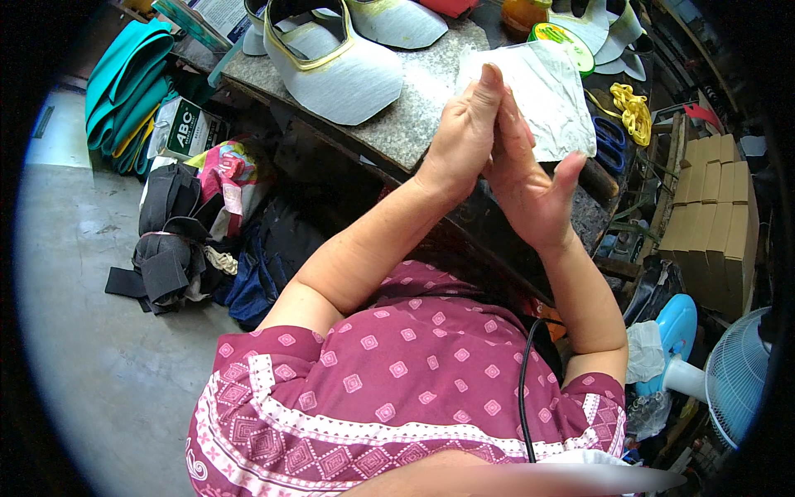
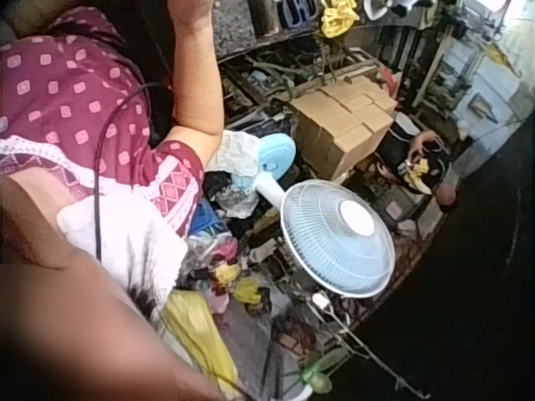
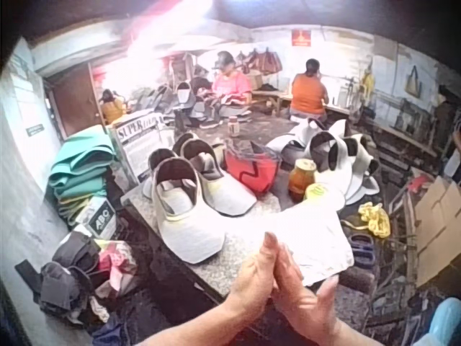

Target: The person handles white slip-on sandals and a cardboard box, then uses a small tool to work on the sole of a sandal. They also handle a pink fabric piece and a small jar, placing items on a cluttered workbench.

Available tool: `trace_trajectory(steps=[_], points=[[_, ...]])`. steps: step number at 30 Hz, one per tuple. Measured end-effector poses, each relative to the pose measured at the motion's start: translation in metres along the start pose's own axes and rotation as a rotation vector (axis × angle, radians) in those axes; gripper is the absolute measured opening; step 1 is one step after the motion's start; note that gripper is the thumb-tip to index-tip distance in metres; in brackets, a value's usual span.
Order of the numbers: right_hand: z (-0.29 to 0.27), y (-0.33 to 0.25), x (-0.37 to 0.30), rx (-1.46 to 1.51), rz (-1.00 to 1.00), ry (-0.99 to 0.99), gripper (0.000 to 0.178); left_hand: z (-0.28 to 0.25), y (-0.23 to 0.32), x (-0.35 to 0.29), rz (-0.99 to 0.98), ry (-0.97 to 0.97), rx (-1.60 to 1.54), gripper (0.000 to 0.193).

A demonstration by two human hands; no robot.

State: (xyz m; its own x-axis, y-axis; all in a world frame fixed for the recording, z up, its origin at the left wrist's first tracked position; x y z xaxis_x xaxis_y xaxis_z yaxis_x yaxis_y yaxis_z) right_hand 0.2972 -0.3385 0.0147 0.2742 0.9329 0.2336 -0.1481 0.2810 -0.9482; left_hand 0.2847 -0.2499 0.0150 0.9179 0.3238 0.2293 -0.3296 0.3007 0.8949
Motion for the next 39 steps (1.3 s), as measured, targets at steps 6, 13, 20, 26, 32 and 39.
trace_trajectory(steps=[6, 13, 20, 26, 32, 39], points=[[-0.006, 0.008, -0.002, -0.028, 0.001, 0.158, 0.102, 0.007, 0.016, -0.011, 0.262, 0.101, 0.532, 0.034], [0.006, 0.014, -0.003, -0.379, 0.101, -0.034, 0.118, -0.009, 0.009, -0.007, 0.089, 0.065, 0.318, 0.057], [0.003, 0.006, 0.001, -0.18, 0.059, -0.013, 0.121, -0.015, 0.013, -0.005, -0.119, -0.005, -0.03, 0.071], [-0.001, 0.008, -0.006, -0.323, -0.017, 0.076, 0.111, -0.004, 0.037, -0.018, 0.328, 0.066, 0.804, 0.027], [0.003, 0.006, -0.012, -0.373, -0.052, -0.01, 0.11, 0.001, 0.048, -0.019, 0.576, 0.053, 0.798, 0.027], [0.004, 0.005, -0.011, -0.392, -0.052, -0.014, 0.108, -0.007, 0.07, -0.023, 0.762, 0.064, 1.018, 0.033]])
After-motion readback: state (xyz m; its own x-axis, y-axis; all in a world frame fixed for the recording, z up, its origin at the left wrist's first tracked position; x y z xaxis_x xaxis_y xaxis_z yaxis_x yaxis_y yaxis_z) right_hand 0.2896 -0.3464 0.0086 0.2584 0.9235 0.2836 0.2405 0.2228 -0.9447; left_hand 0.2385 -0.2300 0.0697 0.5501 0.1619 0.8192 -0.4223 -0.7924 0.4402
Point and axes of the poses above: each hand's wrist, its own x-axis towards the middle knuckle, its own z-axis out of the palm, y = z × x, the point moved 6 cm from there along x, towards the middle knuckle, and after that the axes turned 6 degrees about -y, right-handed, at the moved point
